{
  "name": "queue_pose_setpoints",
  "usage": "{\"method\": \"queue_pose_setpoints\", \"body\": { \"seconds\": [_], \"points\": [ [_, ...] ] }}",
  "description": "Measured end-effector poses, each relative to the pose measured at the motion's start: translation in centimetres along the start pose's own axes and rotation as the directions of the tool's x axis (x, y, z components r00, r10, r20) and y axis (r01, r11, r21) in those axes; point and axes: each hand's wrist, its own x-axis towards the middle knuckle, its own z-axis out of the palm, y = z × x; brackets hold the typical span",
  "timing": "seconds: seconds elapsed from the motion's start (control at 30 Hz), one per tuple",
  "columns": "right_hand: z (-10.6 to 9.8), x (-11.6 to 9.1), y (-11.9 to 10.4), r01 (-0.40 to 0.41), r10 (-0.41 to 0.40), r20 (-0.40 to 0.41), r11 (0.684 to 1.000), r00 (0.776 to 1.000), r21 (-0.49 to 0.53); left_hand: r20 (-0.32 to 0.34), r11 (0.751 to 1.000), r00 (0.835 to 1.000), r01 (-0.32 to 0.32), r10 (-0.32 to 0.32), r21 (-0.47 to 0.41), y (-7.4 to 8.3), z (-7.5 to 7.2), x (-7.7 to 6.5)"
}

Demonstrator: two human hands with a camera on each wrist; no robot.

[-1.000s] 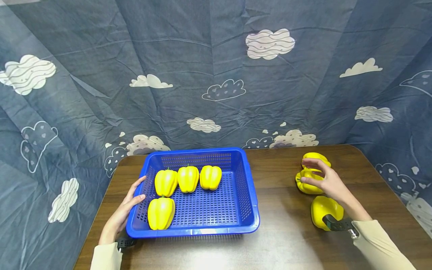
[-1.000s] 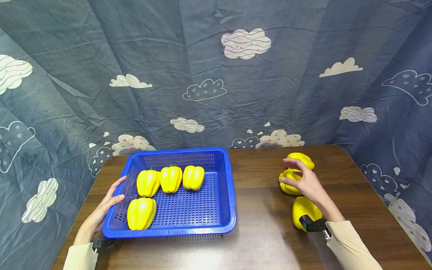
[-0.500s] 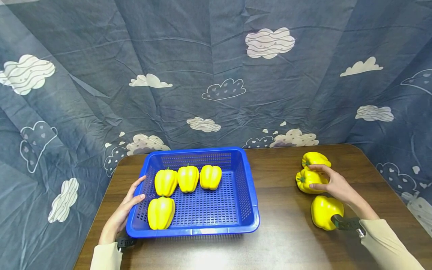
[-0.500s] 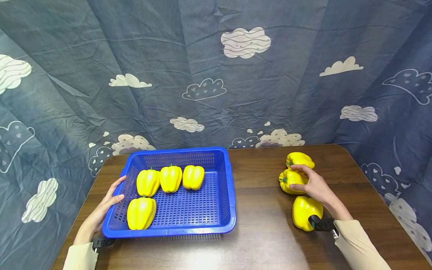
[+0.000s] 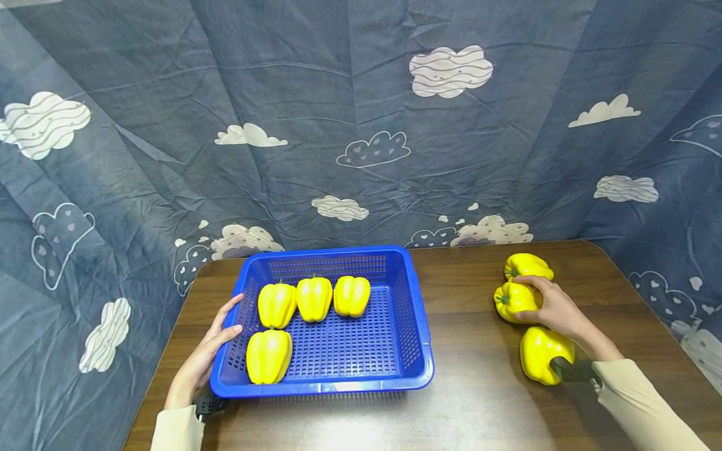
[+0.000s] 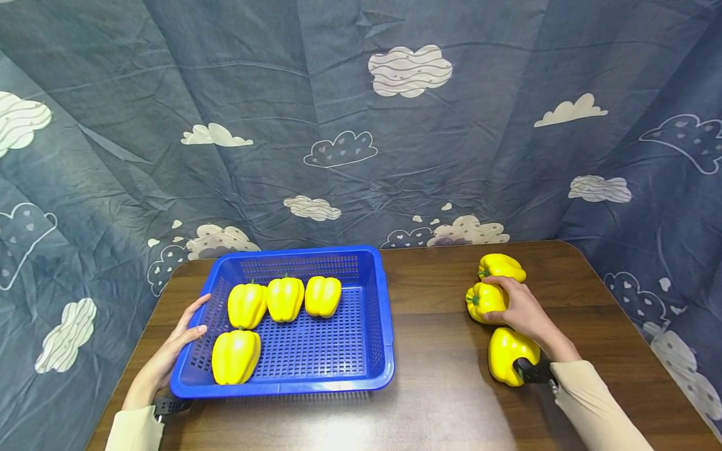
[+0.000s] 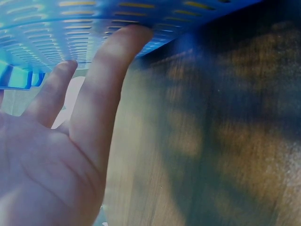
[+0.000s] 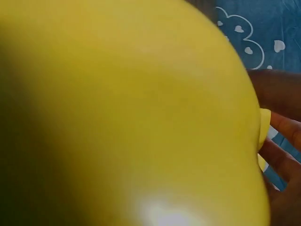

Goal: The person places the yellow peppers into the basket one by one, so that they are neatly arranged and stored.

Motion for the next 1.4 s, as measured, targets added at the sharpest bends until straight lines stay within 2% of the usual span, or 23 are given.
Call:
{"method": "queue_pose_setpoints", "body": {
  "seconds": [0.17,0.3,0.6,0.7,0.9,1.13,1.4],
  "points": [
    [0.0,0.0,-0.6,0.0,-0.001,-0.039,1.0,0.999,-0.008,-0.002,1.0,1.0,0.008,-0.008,0.006,0.0,0.1,0.0],
    [0.4,0.1,-2.0,-0.002,0.003,-0.043,1.0,0.999,0.013,-0.007,1.0,1.0,0.008,-0.008,0.01,0.0,0.0,-0.1],
    [3.0,0.9,-5.5,0.014,-0.011,-0.036,0.994,0.999,0.105,-0.034,0.999,0.999,0.014,-0.012,0.037,0.0,0.2,-0.2],
    [4.0,1.2,-6.2,0.023,-0.018,-0.059,0.995,0.998,0.092,-0.035,0.999,0.999,0.017,-0.015,0.039,-0.1,0.2,-0.2],
    [5.4,1.8,-6.8,-0.016,0.02,-0.08,0.998,0.997,0.055,-0.034,0.999,0.999,0.019,-0.018,0.033,-0.2,0.2,-0.1],
    [5.4,1.7,-6.9,0.023,-0.019,-0.075,0.998,0.997,0.059,-0.035,0.999,0.999,0.028,-0.027,0.032,-0.2,0.2,-0.2],
    [4.6,1.0,-7.1,0.078,-0.079,0.0,0.984,0.997,0.158,-0.032,0.999,0.999,0.027,-0.026,0.035,0.0,0.2,-0.1]
  ]
}}
